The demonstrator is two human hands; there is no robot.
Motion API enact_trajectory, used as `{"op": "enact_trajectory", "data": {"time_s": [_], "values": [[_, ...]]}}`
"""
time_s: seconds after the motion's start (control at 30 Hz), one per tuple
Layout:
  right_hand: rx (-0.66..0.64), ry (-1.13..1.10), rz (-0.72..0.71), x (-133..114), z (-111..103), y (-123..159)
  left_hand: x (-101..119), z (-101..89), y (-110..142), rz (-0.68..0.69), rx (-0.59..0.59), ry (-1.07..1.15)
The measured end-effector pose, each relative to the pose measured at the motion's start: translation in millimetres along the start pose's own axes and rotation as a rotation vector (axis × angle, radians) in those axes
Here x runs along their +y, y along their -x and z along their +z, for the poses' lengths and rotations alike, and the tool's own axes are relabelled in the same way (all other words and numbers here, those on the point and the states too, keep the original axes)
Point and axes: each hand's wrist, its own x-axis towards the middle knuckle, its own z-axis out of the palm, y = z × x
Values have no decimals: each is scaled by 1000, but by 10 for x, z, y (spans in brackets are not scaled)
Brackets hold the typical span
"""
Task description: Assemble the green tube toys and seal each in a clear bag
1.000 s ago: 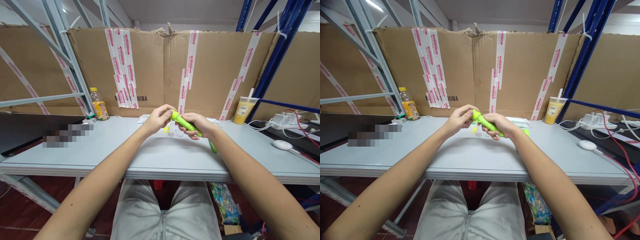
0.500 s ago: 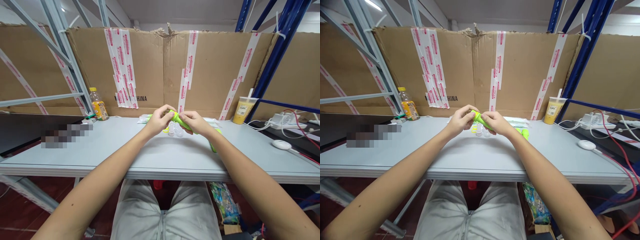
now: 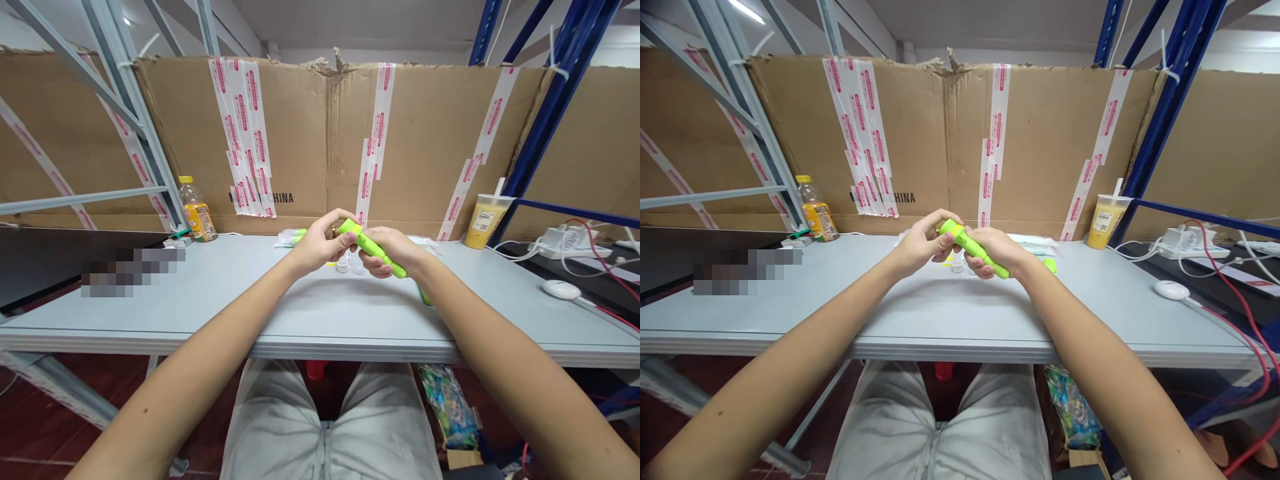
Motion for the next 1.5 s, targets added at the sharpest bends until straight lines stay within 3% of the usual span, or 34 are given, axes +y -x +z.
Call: {"op": "enact_trajectory", "data": {"time_s": [0.1,0.23,0.33,0.4,0.53,0.73,0.8,0.87,1.0,1.07,1.17,1.3,1.5], "values": [[-103,-61,63,-12,-29,14,-11,9,-11,-44,27,15],[-184,-62,-29,-34,-54,39,-65,-81,-39,-59,70,-10],[-66,-55,-139,-78,-99,78,-167,-229,-43,34,211,-175],[42,-36,-188,-111,-146,106,-259,-320,-33,75,331,-437],[166,25,-187,-129,-240,133,-437,-361,-10,40,190,-807],[198,175,-93,-67,-269,121,-586,-237,-28,-81,62,-932],[171,238,-90,-53,-265,116,-594,-240,-37,-98,52,-889],[152,307,-94,-46,-262,113,-564,-262,-46,-94,117,-792],[163,423,-85,-47,-255,117,-401,-284,-77,-36,430,-428],[161,487,-66,-50,-244,122,-312,-263,-91,-34,517,-193],[127,563,-27,-53,-219,128,-235,-202,-94,-47,496,-11],[102,582,0,-48,-196,120,-243,-139,-82,-77,396,11],[107,583,15,-40,-195,107,-267,-136,-78,-78,386,44]]}}
